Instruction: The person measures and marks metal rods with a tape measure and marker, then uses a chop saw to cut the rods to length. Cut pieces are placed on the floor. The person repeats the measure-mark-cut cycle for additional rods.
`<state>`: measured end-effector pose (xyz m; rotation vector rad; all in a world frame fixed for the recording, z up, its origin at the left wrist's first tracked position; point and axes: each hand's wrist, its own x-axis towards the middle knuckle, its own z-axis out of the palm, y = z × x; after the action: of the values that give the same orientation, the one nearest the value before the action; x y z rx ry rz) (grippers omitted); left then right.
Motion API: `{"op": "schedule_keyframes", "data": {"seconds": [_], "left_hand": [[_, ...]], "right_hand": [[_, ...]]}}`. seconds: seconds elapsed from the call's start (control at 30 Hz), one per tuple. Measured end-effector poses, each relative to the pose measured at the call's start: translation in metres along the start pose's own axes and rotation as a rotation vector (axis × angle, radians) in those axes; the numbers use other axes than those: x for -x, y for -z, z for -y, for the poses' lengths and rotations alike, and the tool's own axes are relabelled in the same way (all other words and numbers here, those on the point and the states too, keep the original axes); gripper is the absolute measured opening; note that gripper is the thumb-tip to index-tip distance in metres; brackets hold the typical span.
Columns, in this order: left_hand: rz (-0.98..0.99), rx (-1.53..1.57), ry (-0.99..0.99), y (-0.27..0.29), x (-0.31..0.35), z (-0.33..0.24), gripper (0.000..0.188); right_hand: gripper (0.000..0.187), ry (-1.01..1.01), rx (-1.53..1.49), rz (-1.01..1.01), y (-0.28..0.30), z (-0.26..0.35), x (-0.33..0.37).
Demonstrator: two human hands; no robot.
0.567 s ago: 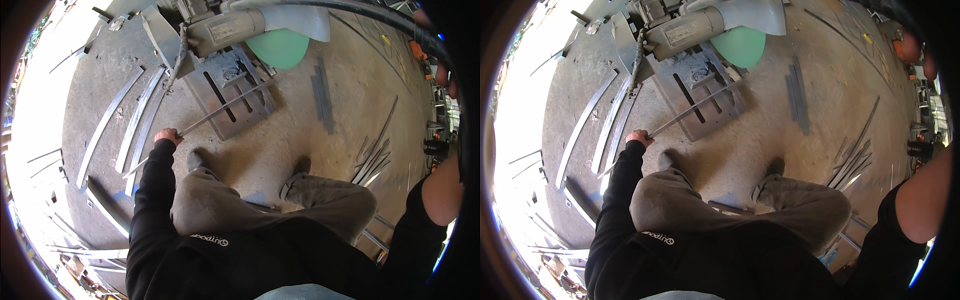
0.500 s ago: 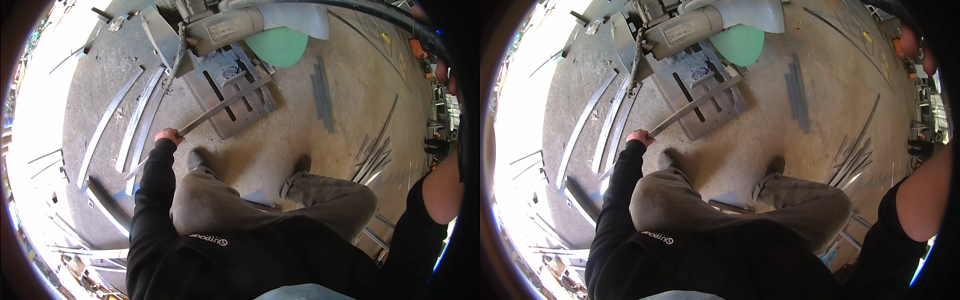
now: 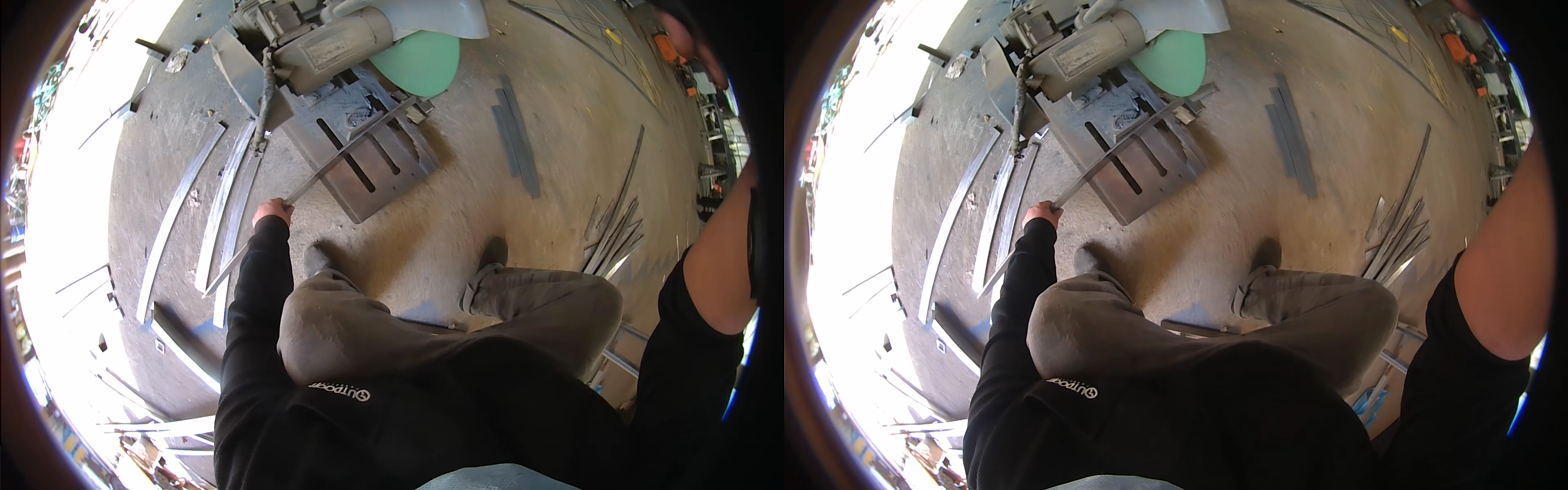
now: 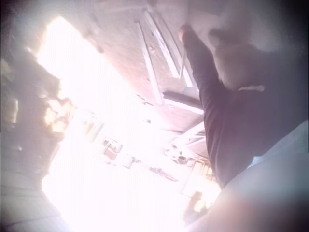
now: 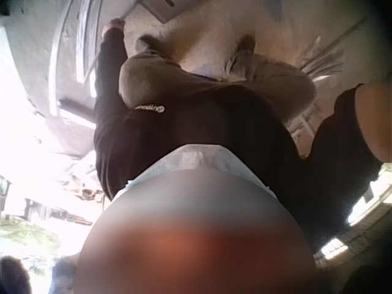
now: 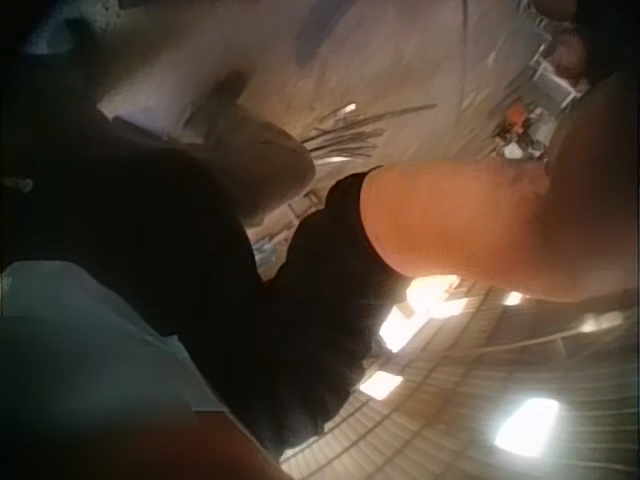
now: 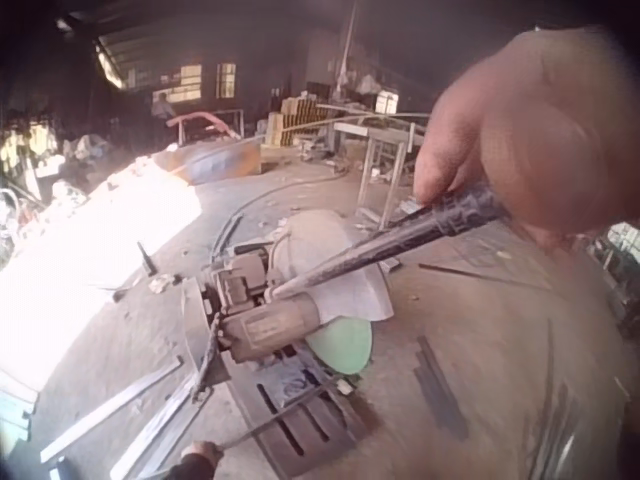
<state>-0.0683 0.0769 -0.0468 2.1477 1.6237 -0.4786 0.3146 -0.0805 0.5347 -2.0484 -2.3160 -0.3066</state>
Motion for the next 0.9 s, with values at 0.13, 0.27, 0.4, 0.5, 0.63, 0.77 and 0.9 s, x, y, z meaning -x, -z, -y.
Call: {"op": "schedule_keyframes", "data": {"seconds": [0.13,0.27,0.4,0.5,0.63,0.77,0.9], "left_hand": [[-0.014,0.001,-0.006,0.004,-0.010,0.002,0.036],[-0.040,-0.008,-0.011,0.006,-0.018,0.008,0.039],[-0.067,-0.049,-0.024,0.004,-0.026,0.012,0.041],[-0.041,-0.092,-0.042,0.002,-0.034,0.015,0.042],[-0.066,-0.076,-0.076,-0.001,-0.037,0.016,0.045],[-0.059,-0.086,-0.047,-0.001,-0.037,0.012,0.043],[0.018,-0.080,0.075,0.003,-0.037,0.002,0.043]], "right_hand": [[0.079,0.073,-0.038,-0.024,0.001,0.004,0.029],[0.082,0.117,-0.186,0.023,0.005,0.022,0.075],[0.090,-0.115,-0.492,0.230,0.000,0.044,0.127],[0.088,-0.452,-0.794,0.224,-0.043,0.071,0.167],[0.067,-0.706,-1.103,0.300,-0.094,0.085,0.201],[0.040,-1.126,-1.434,0.446,-0.120,0.089,0.226],[0.040,-1.107,-1.315,0.485,-0.153,0.094,0.243]]}}
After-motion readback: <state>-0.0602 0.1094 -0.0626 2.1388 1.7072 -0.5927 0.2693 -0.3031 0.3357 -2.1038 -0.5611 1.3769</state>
